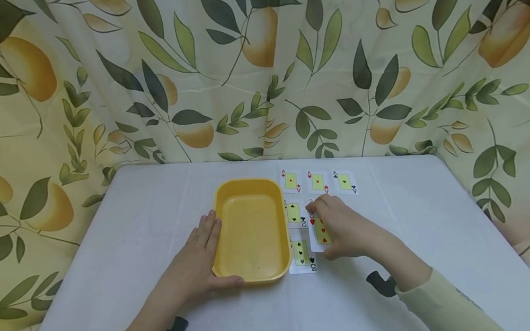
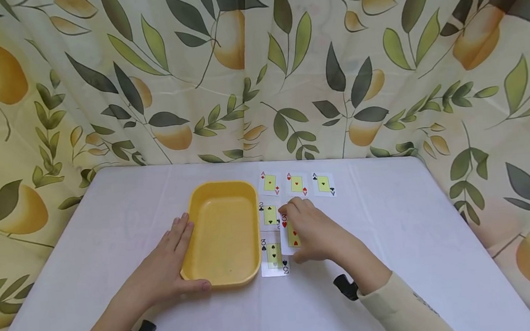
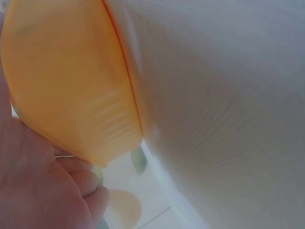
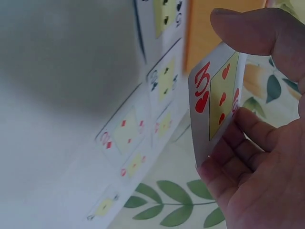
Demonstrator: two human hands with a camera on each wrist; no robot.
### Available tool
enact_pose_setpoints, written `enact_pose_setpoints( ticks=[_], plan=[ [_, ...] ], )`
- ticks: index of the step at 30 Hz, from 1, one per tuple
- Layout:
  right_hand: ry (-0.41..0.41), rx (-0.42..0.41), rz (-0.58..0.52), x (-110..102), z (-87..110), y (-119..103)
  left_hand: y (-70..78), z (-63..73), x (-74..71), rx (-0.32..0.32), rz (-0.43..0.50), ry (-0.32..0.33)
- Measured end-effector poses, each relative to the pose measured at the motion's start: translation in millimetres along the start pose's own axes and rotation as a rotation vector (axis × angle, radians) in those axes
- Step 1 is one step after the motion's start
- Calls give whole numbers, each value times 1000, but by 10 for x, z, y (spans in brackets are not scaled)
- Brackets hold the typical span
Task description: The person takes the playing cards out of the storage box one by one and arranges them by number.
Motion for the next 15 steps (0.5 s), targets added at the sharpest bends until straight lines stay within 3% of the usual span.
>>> enact_pose_setpoints(
  ticks=[15],
  plan=[
    [-18, 38, 30, 194, 154, 204, -2, -2, 9, 15, -11, 7]
  ],
)
Point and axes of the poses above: each hand's wrist, its own z-axis away from the middle knuckle, its own x-axis out of the palm, y = z × x, the point moved 8 cm from there along -z, towards the middle knuckle, and after that the axes turned 14 degrees about z, right-handed, at the moved point
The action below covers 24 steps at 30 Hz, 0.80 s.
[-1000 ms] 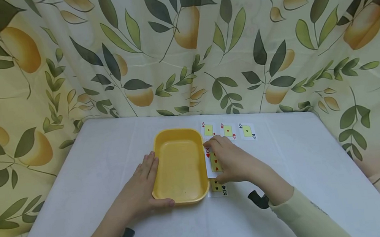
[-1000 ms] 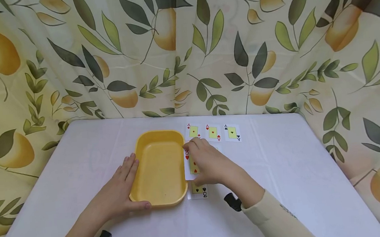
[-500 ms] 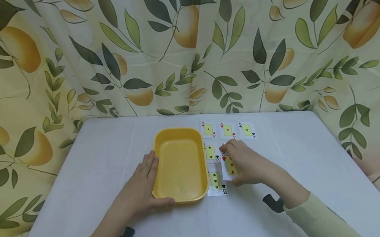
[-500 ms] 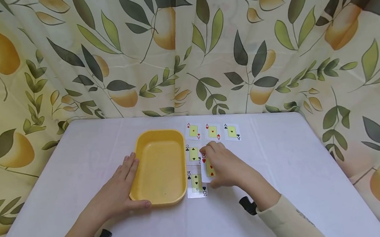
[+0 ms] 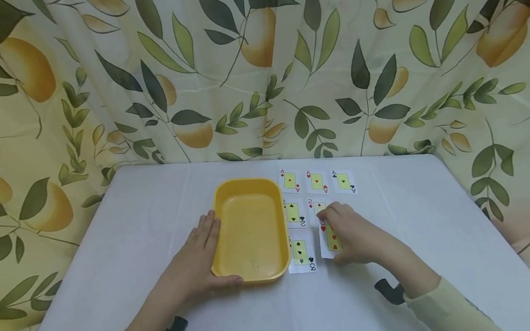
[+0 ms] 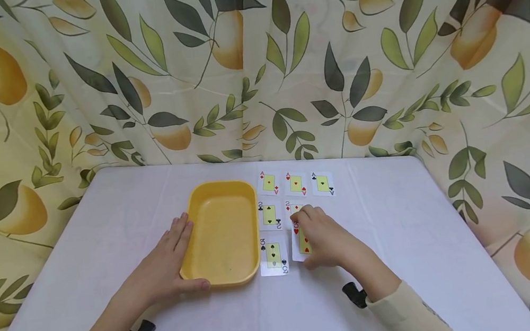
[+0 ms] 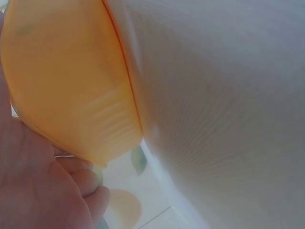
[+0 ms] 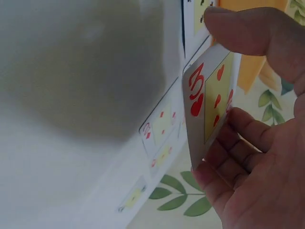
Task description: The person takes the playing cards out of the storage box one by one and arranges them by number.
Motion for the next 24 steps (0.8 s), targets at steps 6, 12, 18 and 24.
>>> enact_pose_setpoints(
  ticks=[6, 12, 18, 24],
  plan=[
    [-40, 4, 8, 113, 35, 14, 5, 4, -2, -5, 13, -1],
    [-65, -1, 29, 209, 61, 10, 8, 5, -9, 3, 18, 2],
    [-94, -11, 28, 281, 56, -2, -14, -3, -2, -2, 24, 1],
    [-99, -14, 39, 321, 36, 12, -26, 0, 17, -14, 30, -5]
  ],
)
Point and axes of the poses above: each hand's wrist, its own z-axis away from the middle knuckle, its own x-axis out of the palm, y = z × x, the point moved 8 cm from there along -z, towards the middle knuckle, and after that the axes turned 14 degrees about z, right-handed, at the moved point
